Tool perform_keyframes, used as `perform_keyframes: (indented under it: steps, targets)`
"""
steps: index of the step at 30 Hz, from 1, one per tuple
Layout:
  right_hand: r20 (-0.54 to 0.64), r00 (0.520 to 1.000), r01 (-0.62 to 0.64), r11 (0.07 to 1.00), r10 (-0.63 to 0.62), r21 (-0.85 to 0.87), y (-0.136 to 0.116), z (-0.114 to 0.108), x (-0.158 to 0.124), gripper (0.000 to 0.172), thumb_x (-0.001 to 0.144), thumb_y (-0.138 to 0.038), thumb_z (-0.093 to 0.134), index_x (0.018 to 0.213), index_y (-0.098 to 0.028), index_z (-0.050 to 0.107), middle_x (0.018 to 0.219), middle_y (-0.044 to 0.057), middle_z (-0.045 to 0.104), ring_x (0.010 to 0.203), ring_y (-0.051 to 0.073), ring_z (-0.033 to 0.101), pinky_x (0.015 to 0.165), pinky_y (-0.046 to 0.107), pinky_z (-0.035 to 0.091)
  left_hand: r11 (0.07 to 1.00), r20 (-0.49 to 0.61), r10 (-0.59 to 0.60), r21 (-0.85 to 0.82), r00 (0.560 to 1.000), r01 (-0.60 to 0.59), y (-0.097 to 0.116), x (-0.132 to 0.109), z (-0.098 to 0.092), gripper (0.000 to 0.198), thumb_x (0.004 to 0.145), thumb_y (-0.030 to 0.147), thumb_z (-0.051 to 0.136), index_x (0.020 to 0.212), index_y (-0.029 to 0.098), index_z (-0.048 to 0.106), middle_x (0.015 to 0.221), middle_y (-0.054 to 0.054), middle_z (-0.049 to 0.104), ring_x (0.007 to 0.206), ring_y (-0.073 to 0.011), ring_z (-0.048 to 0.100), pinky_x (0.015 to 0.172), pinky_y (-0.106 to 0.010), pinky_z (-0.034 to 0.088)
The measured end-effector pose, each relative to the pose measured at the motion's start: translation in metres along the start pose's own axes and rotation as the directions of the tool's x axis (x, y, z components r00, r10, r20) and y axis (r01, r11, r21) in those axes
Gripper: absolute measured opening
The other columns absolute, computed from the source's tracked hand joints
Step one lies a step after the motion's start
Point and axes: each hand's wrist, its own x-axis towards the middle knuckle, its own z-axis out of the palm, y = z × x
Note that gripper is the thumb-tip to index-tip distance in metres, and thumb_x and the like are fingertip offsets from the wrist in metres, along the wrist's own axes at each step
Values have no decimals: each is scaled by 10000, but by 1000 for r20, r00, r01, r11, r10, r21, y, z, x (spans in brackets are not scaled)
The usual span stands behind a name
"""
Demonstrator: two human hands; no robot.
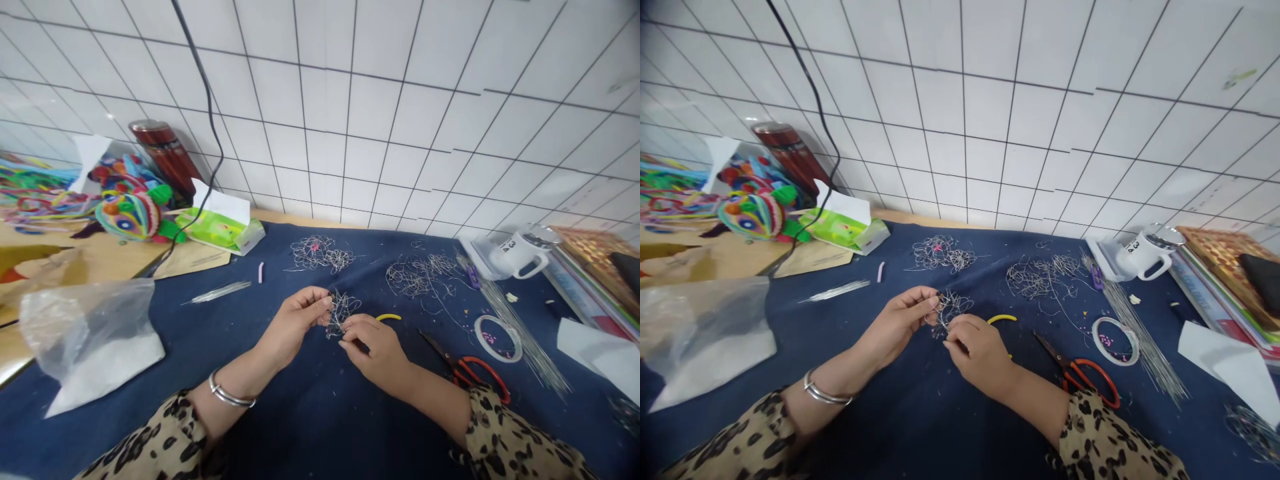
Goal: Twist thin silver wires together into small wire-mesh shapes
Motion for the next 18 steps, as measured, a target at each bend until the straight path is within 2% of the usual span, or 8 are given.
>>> perform_keyframes:
  steps: [4, 8, 13, 18]
  targets:
    - [-31, 996, -87, 993, 89, 84, 2, -4, -1, 116, 749, -94, 590, 710, -197, 558, 873, 40, 630, 903, 160, 594, 794, 280, 466, 1000, 37, 12, -2, 999, -12, 3, -2, 2, 156, 796, 252, 618, 917, 154, 603, 821, -20, 588, 690, -92, 525, 664, -229, 422]
    - [-33, 982, -176, 970, 184, 168, 3, -7, -1, 110, 737, -104, 612, 698, -195, 565, 884, 32, 629, 846, 149, 602, 718, 256, 465, 998, 47, 39, 37, 998, -41, 5, -2, 3, 177, 784, 210, 628, 954, 165, 606, 894, -28, 596, 749, -100, 525, 716, -232, 416]
    - [-12, 975, -215, 956, 222, 199, 4, -7, 0, 103, 728, -107, 625, 696, -189, 572, 897, 31, 632, 819, 142, 601, 705, 250, 458, 996, 39, 57, 65, 998, -59, 1, 0, 3, 184, 751, 198, 663, 921, 163, 605, 823, -6, 573, 725, -93, 503, 686, -218, 410]
    - [15, 974, -224, 952, 226, 210, 5, -4, -1, 104, 724, -104, 626, 707, -191, 571, 891, 33, 624, 835, 150, 596, 748, 268, 462, 993, -21, 67, 98, 998, -65, -9, 1, 5, 173, 727, 214, 678, 870, 158, 598, 746, 13, 548, 642, -81, 471, 594, -205, 401]
